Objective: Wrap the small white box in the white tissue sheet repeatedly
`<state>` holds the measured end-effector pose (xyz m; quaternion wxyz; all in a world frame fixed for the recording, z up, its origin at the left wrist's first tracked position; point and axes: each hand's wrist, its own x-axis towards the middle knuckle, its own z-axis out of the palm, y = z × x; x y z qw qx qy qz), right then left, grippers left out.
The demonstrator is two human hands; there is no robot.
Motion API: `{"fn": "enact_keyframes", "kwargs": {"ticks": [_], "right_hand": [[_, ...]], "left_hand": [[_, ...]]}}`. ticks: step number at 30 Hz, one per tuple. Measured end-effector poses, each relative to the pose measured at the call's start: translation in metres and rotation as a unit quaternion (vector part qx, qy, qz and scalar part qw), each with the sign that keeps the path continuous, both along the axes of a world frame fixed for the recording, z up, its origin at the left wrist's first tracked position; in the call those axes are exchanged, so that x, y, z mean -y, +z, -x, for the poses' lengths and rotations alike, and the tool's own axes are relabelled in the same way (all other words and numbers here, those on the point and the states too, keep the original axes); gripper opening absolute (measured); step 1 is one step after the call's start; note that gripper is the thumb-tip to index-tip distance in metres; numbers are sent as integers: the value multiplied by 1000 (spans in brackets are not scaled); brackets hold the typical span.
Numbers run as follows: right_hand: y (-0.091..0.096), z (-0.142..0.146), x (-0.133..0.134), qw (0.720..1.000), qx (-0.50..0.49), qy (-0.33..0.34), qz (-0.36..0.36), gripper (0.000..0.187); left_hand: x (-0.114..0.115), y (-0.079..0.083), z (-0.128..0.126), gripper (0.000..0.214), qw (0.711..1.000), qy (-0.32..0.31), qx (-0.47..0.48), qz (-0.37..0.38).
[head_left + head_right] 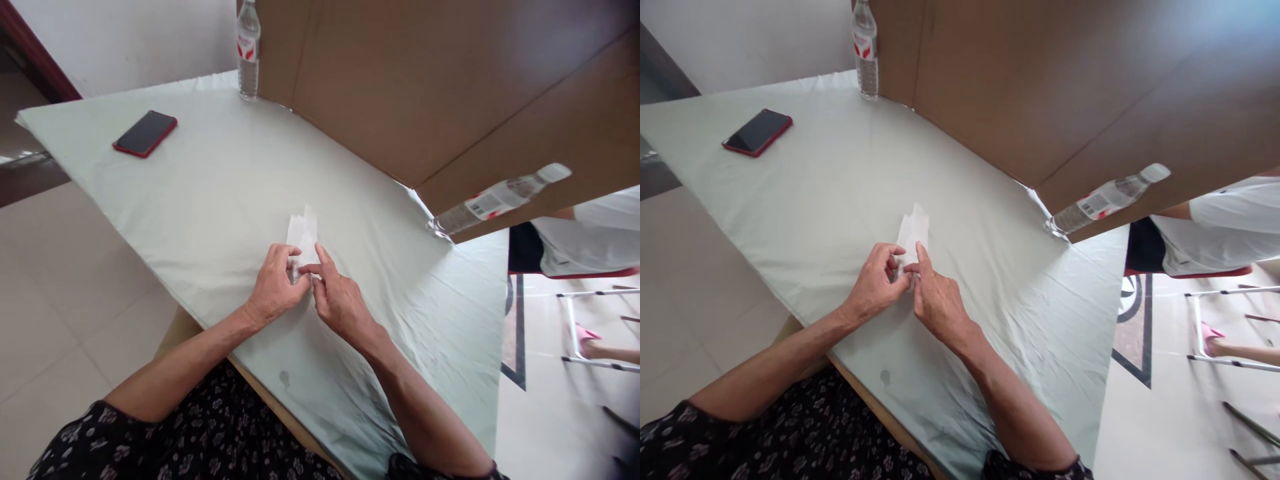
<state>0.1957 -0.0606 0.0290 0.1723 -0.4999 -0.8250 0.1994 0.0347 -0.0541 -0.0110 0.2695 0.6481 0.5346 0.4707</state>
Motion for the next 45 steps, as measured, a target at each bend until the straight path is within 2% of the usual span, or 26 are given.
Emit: {"fn": "enact_keyframes", "kwargs": {"ticks": [3,6,9,11,15,17,21,24,30,33,36,41,45], "right_hand": [[7,-3,-6,999,-7,26,21,71],[15,-7,-13,996,-32,42,71,72],[20,-11,-21,988,-73,37,134,70],[20,-16,-27,980,-127,8,155,66],[11,-29,-44,952,-255,-114,127,53],[2,-35,-53,933,-280,-157,162,54],[-16,-35,-68,898,-294,-188,267,62],[-23,-27,-78,887,-301,-189,295,64],[-26,-9,-101,898,-282,-173,290,60],[-27,-5,-107,908,-266,-150,286,47],[-27,-4,-109,915,-255,-125,287,33],[-28,-3,-108,914,-265,-106,289,30],[-32,0,-105,915,-293,-99,260,29]], "left_hand": [[-2,1,-4,28,1000,-4,-22,16],[-3,2,-6,22,999,-16,-43,25],[-2,2,-7,20,998,-15,-58,21],[-1,1,-8,22,998,-11,-65,10],[1,-2,-9,28,997,-3,-76,-25],[2,-4,-9,28,996,0,-77,-45],[4,-6,-10,29,995,6,-80,-65],[5,-6,-10,30,994,8,-79,-74],[6,-6,-11,33,993,12,-89,-82],[7,-6,-11,34,992,9,-88,-90],[8,-5,-11,35,991,7,-96,-93],[8,1,-9,45,977,5,-167,-134],[5,4,-7,42,964,-26,-211,-157]]}}
